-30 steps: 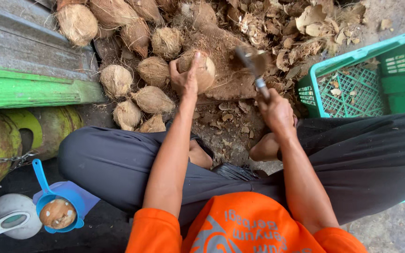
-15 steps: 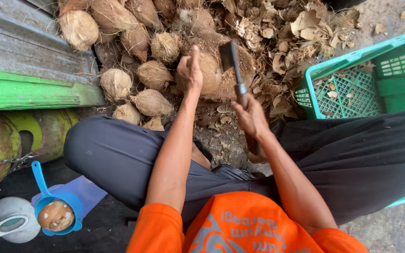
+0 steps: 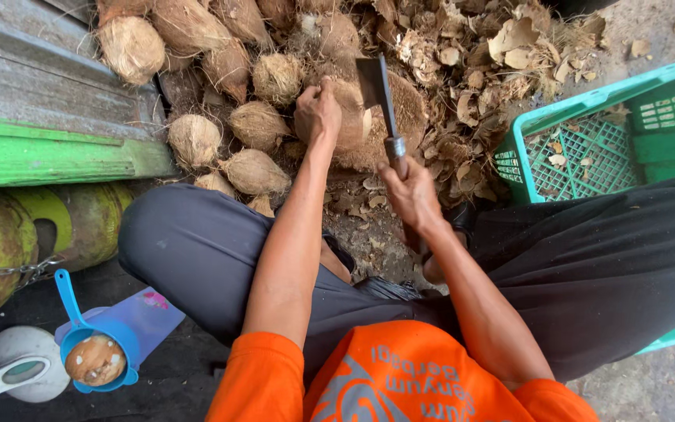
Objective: The person sits on the ground and uses a cleaver to chop and trim the fibrous husk off coconuts, rotating each coconut to trim different sides, then sets trimmed coconuts aside and picks up the next one from the pile.
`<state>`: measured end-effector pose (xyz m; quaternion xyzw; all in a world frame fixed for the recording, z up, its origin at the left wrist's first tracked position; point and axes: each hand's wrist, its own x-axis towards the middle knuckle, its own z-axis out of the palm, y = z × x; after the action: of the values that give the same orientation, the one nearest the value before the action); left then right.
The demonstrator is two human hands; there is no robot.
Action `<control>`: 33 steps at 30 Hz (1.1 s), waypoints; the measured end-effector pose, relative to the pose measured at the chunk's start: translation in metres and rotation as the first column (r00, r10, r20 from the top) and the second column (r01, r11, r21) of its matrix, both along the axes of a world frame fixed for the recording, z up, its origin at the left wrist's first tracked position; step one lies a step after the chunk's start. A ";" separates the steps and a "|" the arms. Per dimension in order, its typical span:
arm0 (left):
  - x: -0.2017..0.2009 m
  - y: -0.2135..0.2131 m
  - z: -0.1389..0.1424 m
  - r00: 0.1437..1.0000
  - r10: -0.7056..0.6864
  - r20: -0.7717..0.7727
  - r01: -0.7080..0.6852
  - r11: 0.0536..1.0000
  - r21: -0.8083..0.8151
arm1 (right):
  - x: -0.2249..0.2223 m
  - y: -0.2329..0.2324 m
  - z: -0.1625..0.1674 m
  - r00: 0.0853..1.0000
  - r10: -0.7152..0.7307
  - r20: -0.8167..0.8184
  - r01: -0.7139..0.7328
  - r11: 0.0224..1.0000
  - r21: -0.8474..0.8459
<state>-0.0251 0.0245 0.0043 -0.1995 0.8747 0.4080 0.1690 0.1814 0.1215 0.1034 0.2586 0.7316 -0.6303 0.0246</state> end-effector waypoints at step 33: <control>0.013 0.005 -0.007 0.978 -0.057 -0.202 0.052 0.998 -0.032 | -0.001 0.007 -0.029 0.998 -0.056 0.000 0.056 0.996 0.076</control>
<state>-0.0124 0.0297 -0.0025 -0.1350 0.8979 0.4097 0.0875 0.1804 0.1284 0.0746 0.2806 0.7475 -0.6021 -0.0021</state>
